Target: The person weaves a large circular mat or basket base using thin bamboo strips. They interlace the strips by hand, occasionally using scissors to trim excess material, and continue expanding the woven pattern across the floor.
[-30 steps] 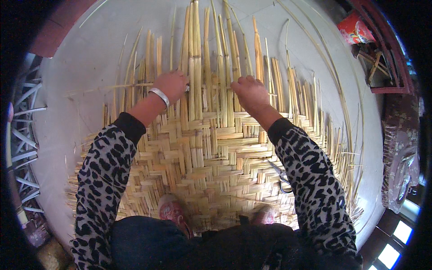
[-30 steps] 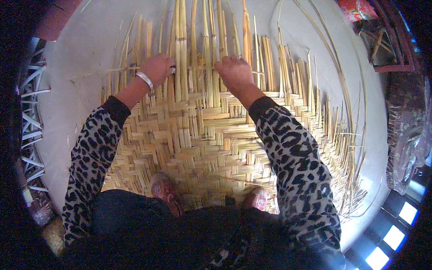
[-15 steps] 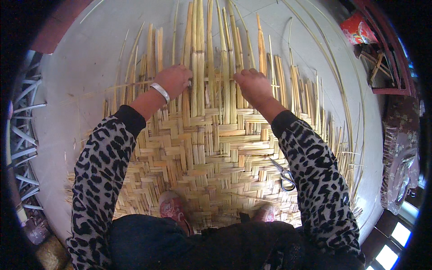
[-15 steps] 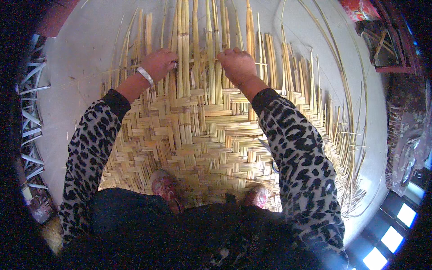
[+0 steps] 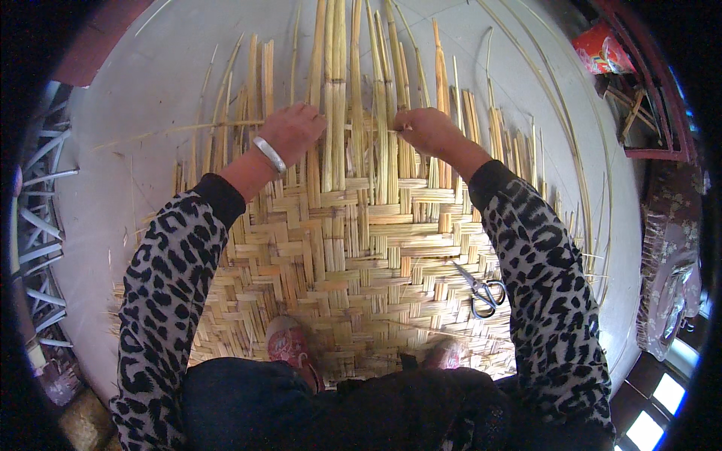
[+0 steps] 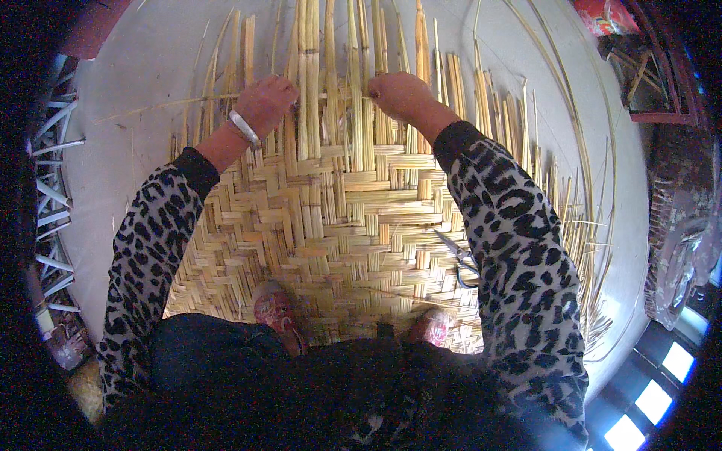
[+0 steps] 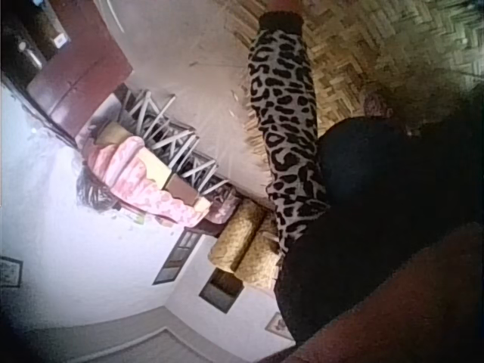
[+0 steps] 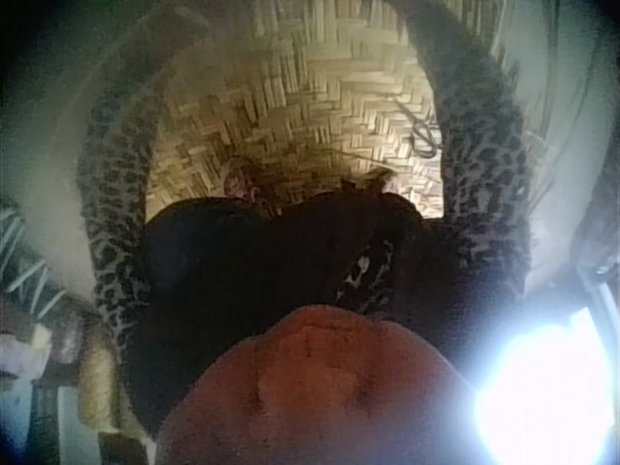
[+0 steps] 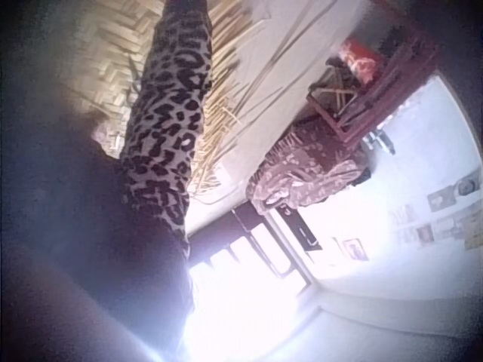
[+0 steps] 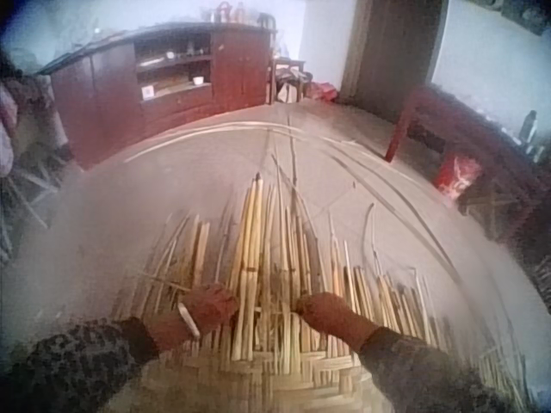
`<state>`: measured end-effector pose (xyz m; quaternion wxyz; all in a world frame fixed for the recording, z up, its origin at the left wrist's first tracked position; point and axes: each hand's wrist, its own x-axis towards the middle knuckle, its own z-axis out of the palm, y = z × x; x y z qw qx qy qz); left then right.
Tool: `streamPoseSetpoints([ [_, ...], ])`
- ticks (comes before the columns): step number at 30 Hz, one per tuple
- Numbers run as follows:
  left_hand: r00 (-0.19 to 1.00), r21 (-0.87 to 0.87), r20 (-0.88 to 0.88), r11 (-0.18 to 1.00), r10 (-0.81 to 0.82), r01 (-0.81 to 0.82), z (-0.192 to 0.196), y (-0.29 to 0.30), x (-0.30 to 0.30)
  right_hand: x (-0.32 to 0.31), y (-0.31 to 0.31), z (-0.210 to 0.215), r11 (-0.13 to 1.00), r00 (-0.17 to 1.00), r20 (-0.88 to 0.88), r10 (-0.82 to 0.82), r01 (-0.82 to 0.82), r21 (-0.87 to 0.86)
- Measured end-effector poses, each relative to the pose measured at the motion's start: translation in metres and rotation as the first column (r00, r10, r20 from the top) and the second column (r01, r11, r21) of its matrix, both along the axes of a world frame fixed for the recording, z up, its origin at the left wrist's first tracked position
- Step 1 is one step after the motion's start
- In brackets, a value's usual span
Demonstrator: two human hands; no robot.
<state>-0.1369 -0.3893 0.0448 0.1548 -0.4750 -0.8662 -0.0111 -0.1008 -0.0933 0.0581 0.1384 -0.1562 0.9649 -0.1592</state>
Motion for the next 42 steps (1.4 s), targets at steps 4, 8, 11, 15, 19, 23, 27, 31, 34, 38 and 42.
streamPoseSetpoints([
  [4, 0.986, 0.055, 0.165, 0.997, 0.038, -0.047, 0.002, 0.001, -0.003, -0.004, 0.004, 0.001, 1.000, 1.000, 0.005, 0.020, -0.020, 0.005],
  [8, 0.793, -0.029, 0.559, 0.962, 0.240, -0.271, 0.009, 0.004, -0.012, -0.010, 0.006, 0.001, 0.999, 0.999, 0.045, 0.015, -0.013, -0.033],
  [11, 0.622, -0.028, 0.731, 0.924, 0.279, -0.382, 0.015, 0.007, -0.022, -0.010, 0.007, 0.000, 0.988, 0.991, 0.127, -0.044, 0.061, -0.139],
  [15, 0.361, -0.105, 0.890, 0.896, 0.278, -0.431, 0.017, 0.013, -0.040, -0.004, 0.006, -0.003, 0.971, 0.973, 0.209, -0.099, 0.140, -0.196],
  [19, 0.381, -0.124, 0.895, 0.949, 0.233, -0.290, 0.009, 0.009, -0.044, -0.004, 0.019, -0.002, 0.996, 0.988, 0.149, -0.031, 0.043, -0.078],
  [23, 0.679, 0.053, 0.722, 0.968, 0.131, -0.244, 0.003, 0.007, -0.027, 0.001, 0.041, -0.001, 0.995, 0.978, 0.193, 0.077, -0.088, 0.046],
  [27, 0.769, 0.158, 0.615, 0.928, 0.175, -0.338, 0.007, 0.012, 0.009, 0.006, 0.038, -0.009, 0.997, 0.968, 0.247, 0.053, -0.067, 0.049],
  [31, 0.349, 0.048, 0.915, 0.803, 0.203, -0.594, 0.014, 0.019, 0.035, 0.008, 0.019, -0.016, 0.983, 0.948, 0.316, -0.036, 0.091, -0.162],
  [34, 0.143, -0.077, 0.964, 0.747, 0.226, -0.660, 0.014, 0.026, 0.038, 0.011, 0.008, -0.019, 0.975, 0.969, 0.244, -0.033, 0.084, -0.204],
  [38, -0.148, -0.304, 0.950, 0.719, 0.274, -0.625, 0.012, 0.031, 0.028, 0.016, 0.006, -0.022, 0.942, 0.985, 0.158, -0.067, 0.114, -0.316],
  [42, -0.193, -0.211, 0.975, 0.754, 0.114, -0.622, 0.007, 0.032, 0.027, 0.018, 0.011, -0.025, 0.914, 0.978, 0.189, -0.084, 0.151, -0.376],
])
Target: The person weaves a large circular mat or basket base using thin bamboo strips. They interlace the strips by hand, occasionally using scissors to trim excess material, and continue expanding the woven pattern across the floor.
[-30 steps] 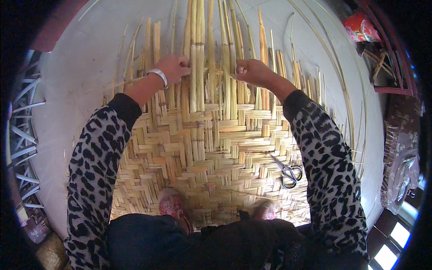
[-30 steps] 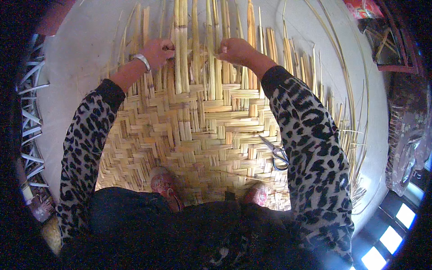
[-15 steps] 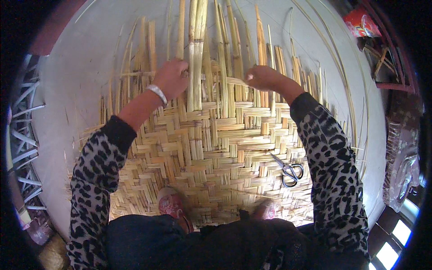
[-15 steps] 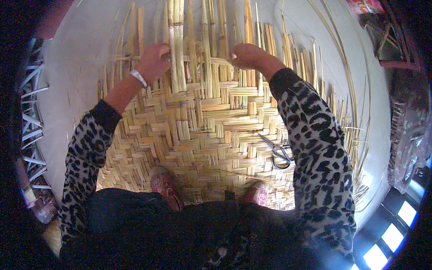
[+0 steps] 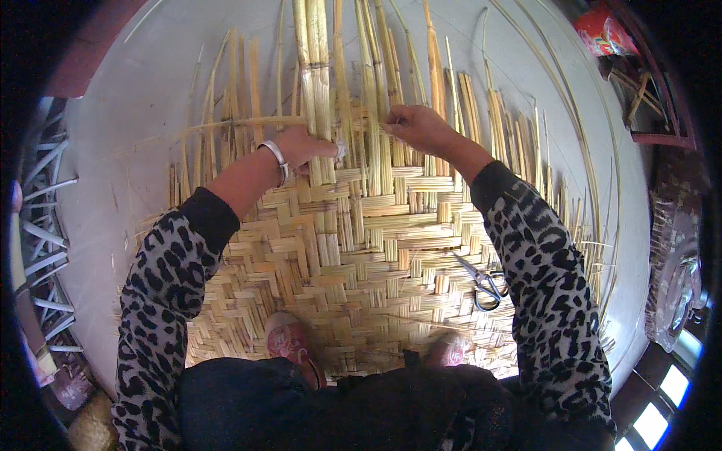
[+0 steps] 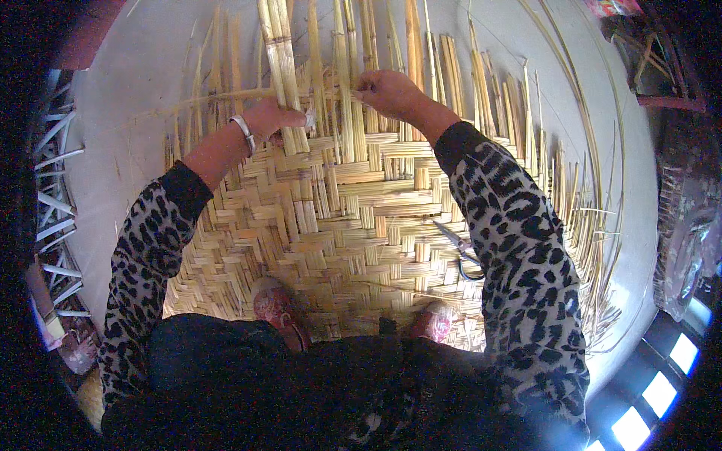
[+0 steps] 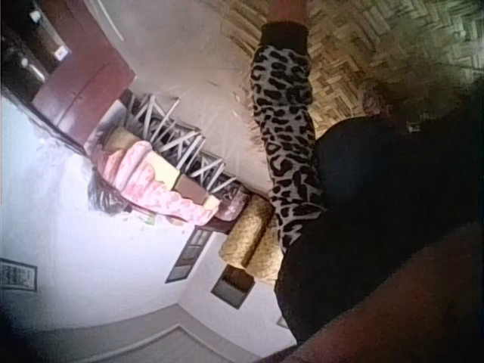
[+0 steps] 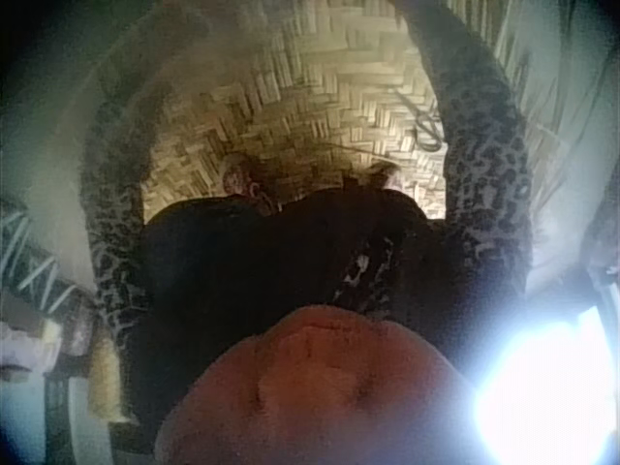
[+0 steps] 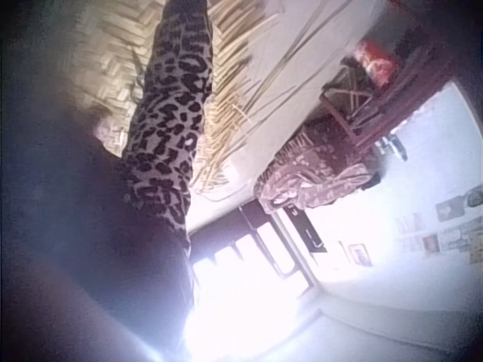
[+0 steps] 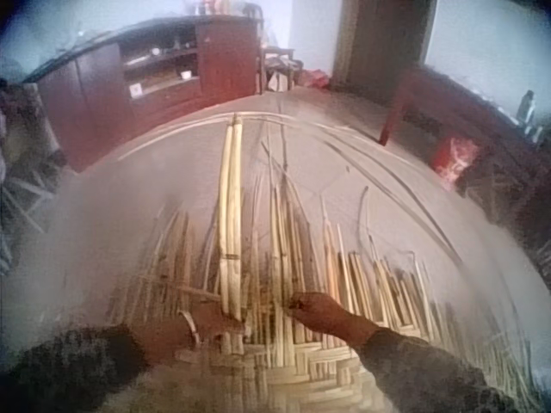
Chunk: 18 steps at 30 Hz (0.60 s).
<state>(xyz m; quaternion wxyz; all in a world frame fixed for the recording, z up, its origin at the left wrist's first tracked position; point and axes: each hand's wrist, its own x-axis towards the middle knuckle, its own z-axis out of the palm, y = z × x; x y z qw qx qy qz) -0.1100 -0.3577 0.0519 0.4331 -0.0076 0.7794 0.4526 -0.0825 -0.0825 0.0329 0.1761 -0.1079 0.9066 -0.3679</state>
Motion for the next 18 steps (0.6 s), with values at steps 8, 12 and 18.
streamPoseSetpoints([
  [8, 0.982, -0.165, -0.044, 0.971, -0.182, 0.173, -0.006, 0.000, -0.003, -0.005, -0.002, -0.006, 0.997, 0.999, 0.015, -0.039, 0.040, -0.062],
  [12, 0.987, -0.067, -0.104, 0.991, -0.120, 0.113, -0.004, -0.002, 0.001, -0.006, -0.002, -0.001, 0.999, 1.000, 0.000, -0.031, 0.031, -0.041],
  [18, 0.981, -0.045, -0.147, 0.991, -0.128, 0.123, 0.006, -0.002, 0.011, 0.013, -0.003, 0.019, 0.972, 0.988, -0.049, 0.146, -0.134, 0.195],
])
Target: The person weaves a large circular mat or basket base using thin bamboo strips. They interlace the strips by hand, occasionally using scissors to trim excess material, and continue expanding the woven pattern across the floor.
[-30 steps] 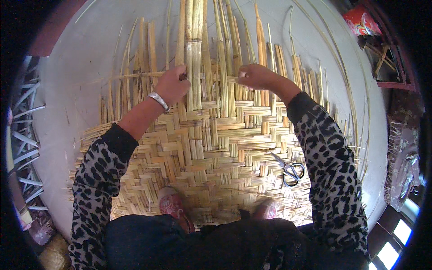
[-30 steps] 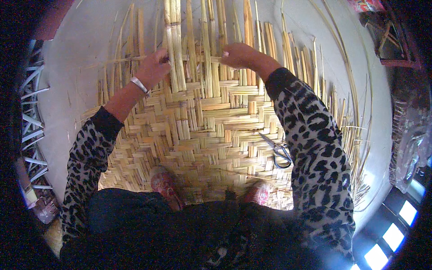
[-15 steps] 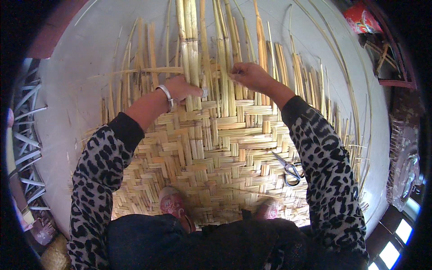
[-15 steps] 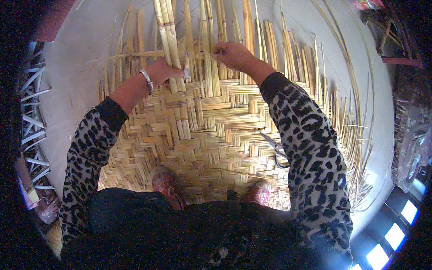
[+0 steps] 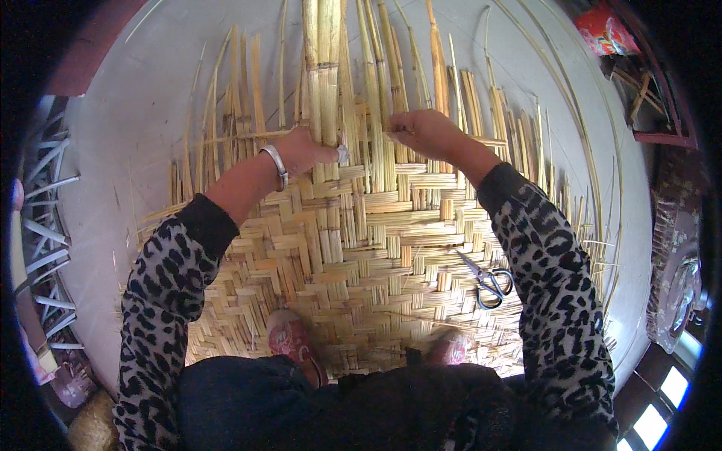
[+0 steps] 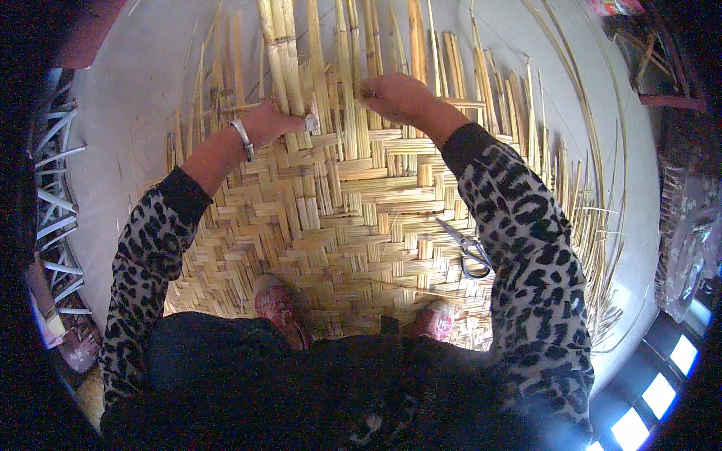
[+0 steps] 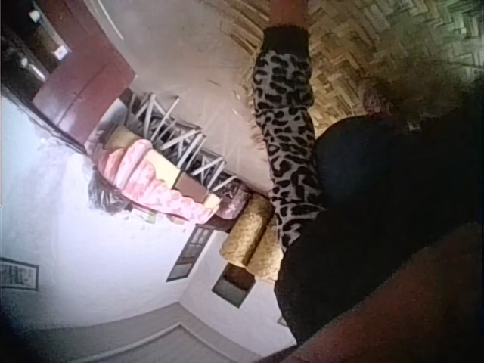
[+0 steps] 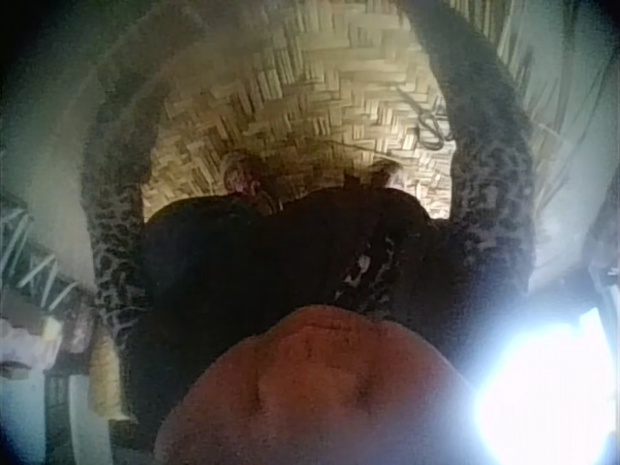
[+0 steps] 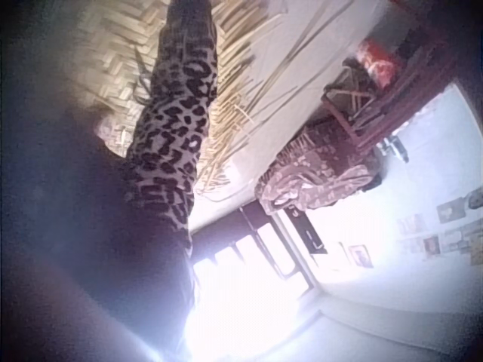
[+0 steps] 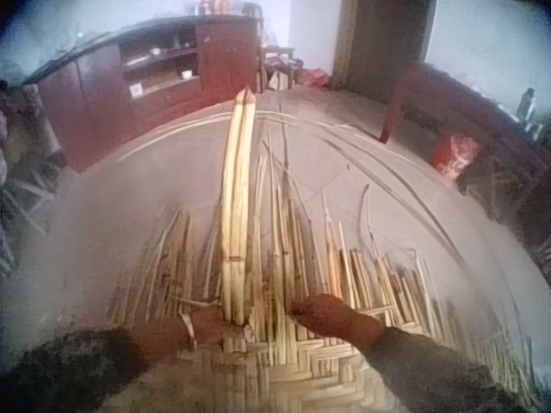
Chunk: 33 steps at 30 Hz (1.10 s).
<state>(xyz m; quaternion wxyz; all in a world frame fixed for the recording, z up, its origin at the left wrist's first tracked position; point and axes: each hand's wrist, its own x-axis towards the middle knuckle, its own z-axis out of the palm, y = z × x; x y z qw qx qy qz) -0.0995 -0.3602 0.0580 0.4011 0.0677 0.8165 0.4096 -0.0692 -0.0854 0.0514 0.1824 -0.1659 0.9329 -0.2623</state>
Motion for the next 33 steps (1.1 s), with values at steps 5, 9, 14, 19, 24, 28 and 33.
streamPoseSetpoints([
  [5, 0.977, -0.084, -0.212, 0.996, 0.016, -0.035, 0.007, -0.005, 0.006, 0.016, 0.009, 0.010, 0.984, 0.997, -0.004, 0.082, -0.080, 0.158],
  [9, 0.766, -0.331, -0.609, 0.944, -0.206, -0.010, 0.012, -0.022, -0.002, 0.024, 0.024, 0.009, 0.992, 1.000, 0.022, 0.013, -0.016, 0.128],
  [14, 0.856, -0.573, -0.362, 0.812, -0.368, 0.106, 0.012, -0.044, -0.004, 0.036, 0.047, 0.001, 0.996, 0.999, -0.029, 0.013, -0.010, 0.086],
  [19, 0.848, -0.533, -0.339, 0.826, -0.407, 0.183, 0.007, -0.047, 0.009, 0.046, 0.079, 0.006, 0.988, 0.995, 0.075, -0.060, 0.049, 0.144],
  [24, 0.813, -0.517, -0.369, 0.826, -0.450, 0.222, -0.003, -0.042, 0.009, 0.065, 0.078, -0.003, 0.957, 0.977, -0.118, -0.178, 0.199, 0.210],
  [28, 0.802, -0.533, -0.380, 0.818, -0.461, 0.218, -0.012, -0.043, 0.010, 0.068, 0.063, -0.026, 0.961, 0.958, -0.257, -0.131, 0.187, 0.205],
  [33, 0.818, -0.493, -0.410, 0.852, -0.404, 0.173, -0.023, -0.047, 0.012, 0.076, 0.063, -0.040, 0.926, 0.896, -0.257, -0.362, 0.377, 0.008],
])
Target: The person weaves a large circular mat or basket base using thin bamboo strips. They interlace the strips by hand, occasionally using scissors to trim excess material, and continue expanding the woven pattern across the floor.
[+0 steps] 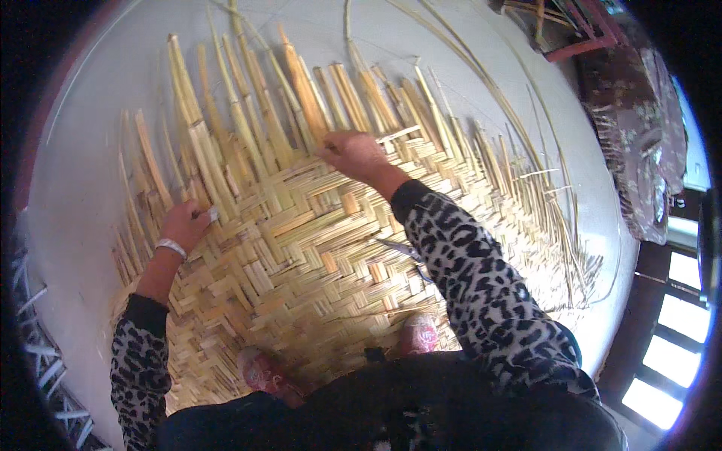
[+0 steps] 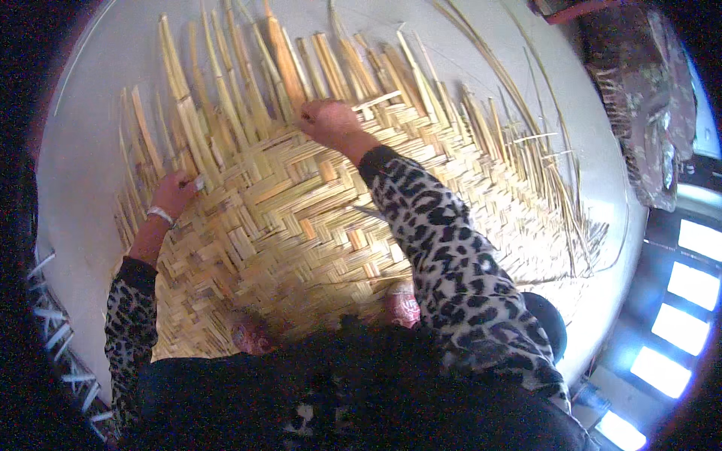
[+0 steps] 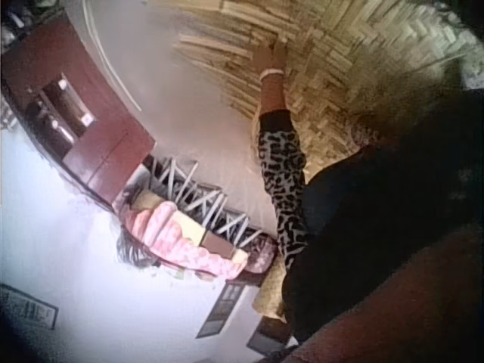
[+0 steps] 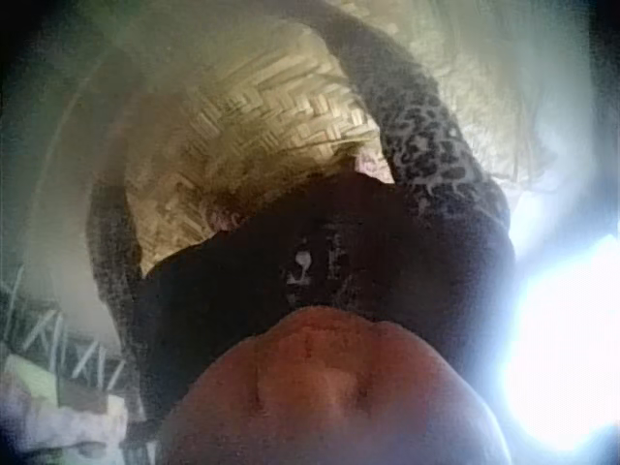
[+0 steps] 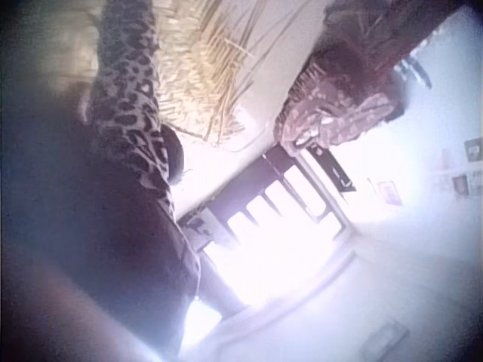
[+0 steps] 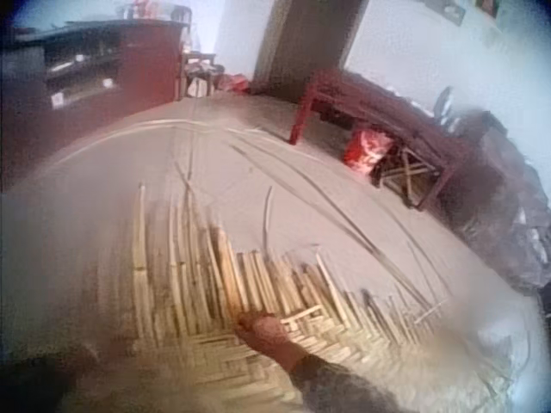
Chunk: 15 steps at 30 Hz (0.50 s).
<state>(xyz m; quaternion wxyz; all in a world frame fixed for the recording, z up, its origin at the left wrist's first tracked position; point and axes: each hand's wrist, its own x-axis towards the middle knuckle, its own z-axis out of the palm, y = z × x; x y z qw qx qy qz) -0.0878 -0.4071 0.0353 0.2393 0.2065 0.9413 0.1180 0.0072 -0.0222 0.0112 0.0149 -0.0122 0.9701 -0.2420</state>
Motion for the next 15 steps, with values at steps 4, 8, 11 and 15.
streamPoseSetpoints([
  [4, 0.994, 0.070, 0.096, 0.995, 0.061, -0.068, -0.005, -0.002, -0.005, 0.002, 0.003, 0.006, 0.995, 1.000, 0.029, -0.010, 0.013, -0.097],
  [8, 1.000, 0.072, 0.016, 0.997, -0.007, 0.005, -0.013, -0.006, -0.004, 0.001, 0.007, 0.012, 0.987, 0.991, 0.134, -0.011, 0.033, -0.159],
  [11, 0.999, 0.096, 0.006, 0.994, -0.045, 0.044, -0.020, -0.014, -0.007, 0.000, 0.012, 0.015, 0.983, 0.984, 0.180, 0.014, 0.019, -0.181],
  [15, 0.994, 0.136, -0.015, 0.985, -0.108, 0.109, -0.030, -0.024, -0.008, -0.003, 0.019, 0.024, 0.993, 0.975, 0.218, 0.038, -0.014, -0.114],
])
